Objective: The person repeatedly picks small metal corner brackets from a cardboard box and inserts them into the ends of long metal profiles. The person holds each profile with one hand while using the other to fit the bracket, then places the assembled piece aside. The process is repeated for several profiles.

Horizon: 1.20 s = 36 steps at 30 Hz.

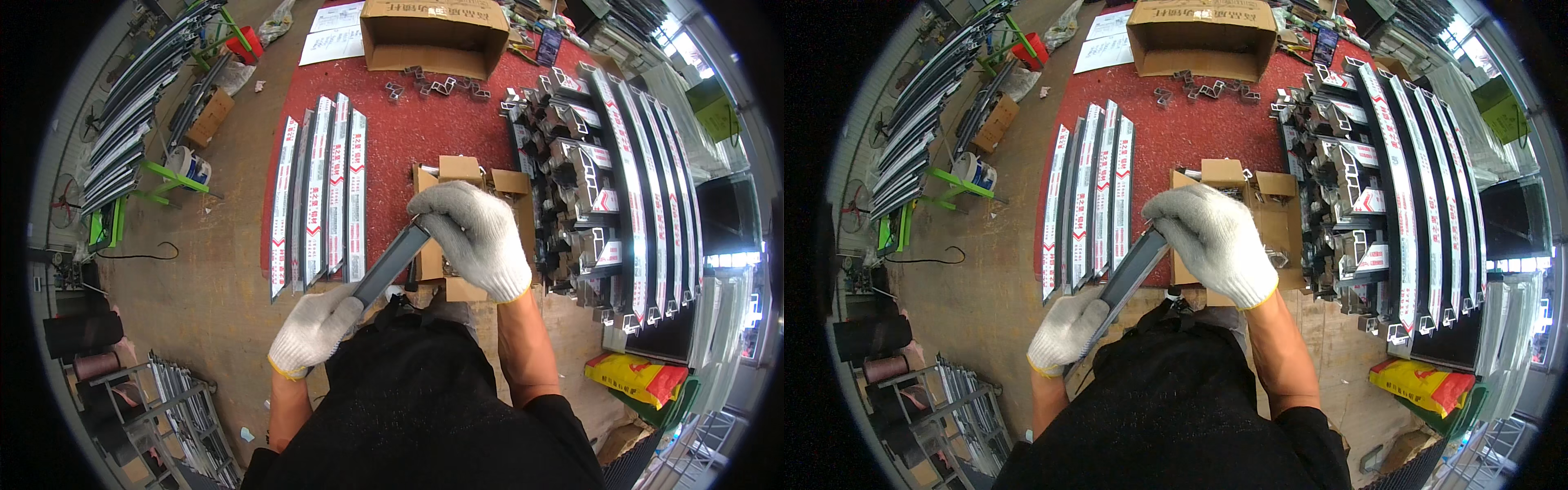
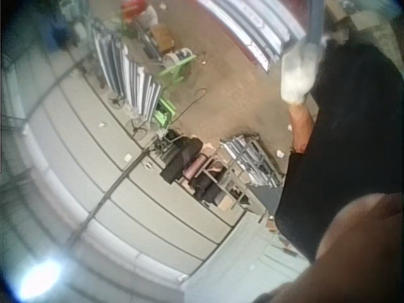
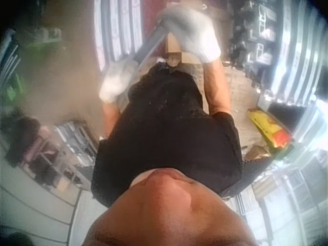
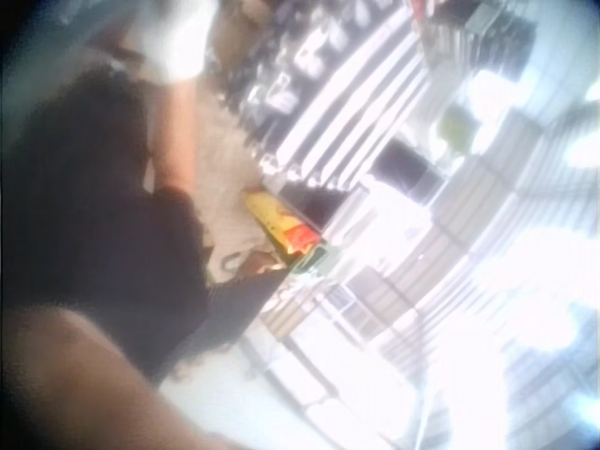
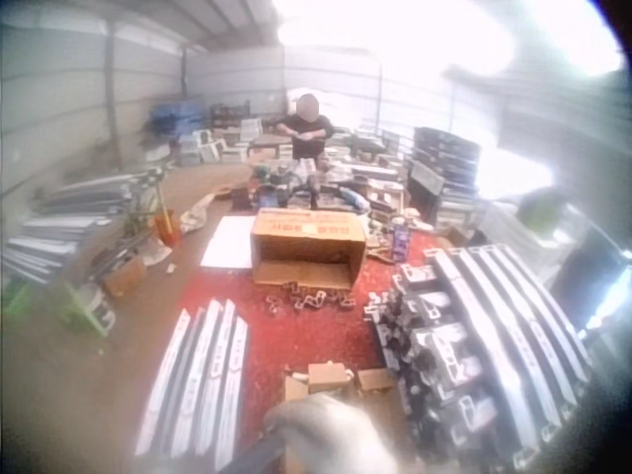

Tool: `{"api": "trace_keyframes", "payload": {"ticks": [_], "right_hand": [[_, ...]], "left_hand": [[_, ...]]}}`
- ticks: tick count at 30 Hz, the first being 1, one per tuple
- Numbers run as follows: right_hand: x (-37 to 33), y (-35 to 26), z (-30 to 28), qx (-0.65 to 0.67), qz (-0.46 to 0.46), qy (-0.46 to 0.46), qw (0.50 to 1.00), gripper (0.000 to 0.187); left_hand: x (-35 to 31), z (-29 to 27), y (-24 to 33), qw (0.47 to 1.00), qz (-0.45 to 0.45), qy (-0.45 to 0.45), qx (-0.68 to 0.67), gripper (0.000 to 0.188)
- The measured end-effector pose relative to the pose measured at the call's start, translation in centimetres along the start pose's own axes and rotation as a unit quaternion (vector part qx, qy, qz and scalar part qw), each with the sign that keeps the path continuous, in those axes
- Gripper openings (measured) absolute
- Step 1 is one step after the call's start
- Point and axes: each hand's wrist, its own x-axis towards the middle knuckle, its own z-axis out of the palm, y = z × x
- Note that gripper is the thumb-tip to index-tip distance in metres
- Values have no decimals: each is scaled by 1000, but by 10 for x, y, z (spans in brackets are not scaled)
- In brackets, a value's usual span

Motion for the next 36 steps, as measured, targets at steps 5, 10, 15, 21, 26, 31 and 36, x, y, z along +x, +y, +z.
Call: {"api": "trace_keyframes", "payload": {"ticks": [5, 10, 15, 21, 26, 31, 36], "right_hand": [[-4, 5, 1, 4, 20, 2, 1000, 17], [-5, 6, -2, 13, 56, -24, 998, 16], [-6, 5, -4, 27, 73, -53, 996, 17], [-7, 10, 5, 19, 97, -25, 995, 16], [-12, 11, 9, -35, 71, -22, 997, 18], [-16, 5, 13, -69, 4, 24, 997, 21], [-17, -7, 22, -123, 66, 83, 987, 20]], "left_hand": [[0, 0, 3, 1000, -7, -1, -2, 60], [0, 0, -7, 997, 53, 0, 60, 48], [2, -1, -9, 998, 23, -18, 54, 47], [2, 2, -2, 999, -14, 4, 33, 51], [2, 5, -8, 982, 147, 59, 104, 32], [4, 7, -8, 997, 8, 42, 61, 34], [7, 8, -2, 996, -17, 69, 50, 39]]}}
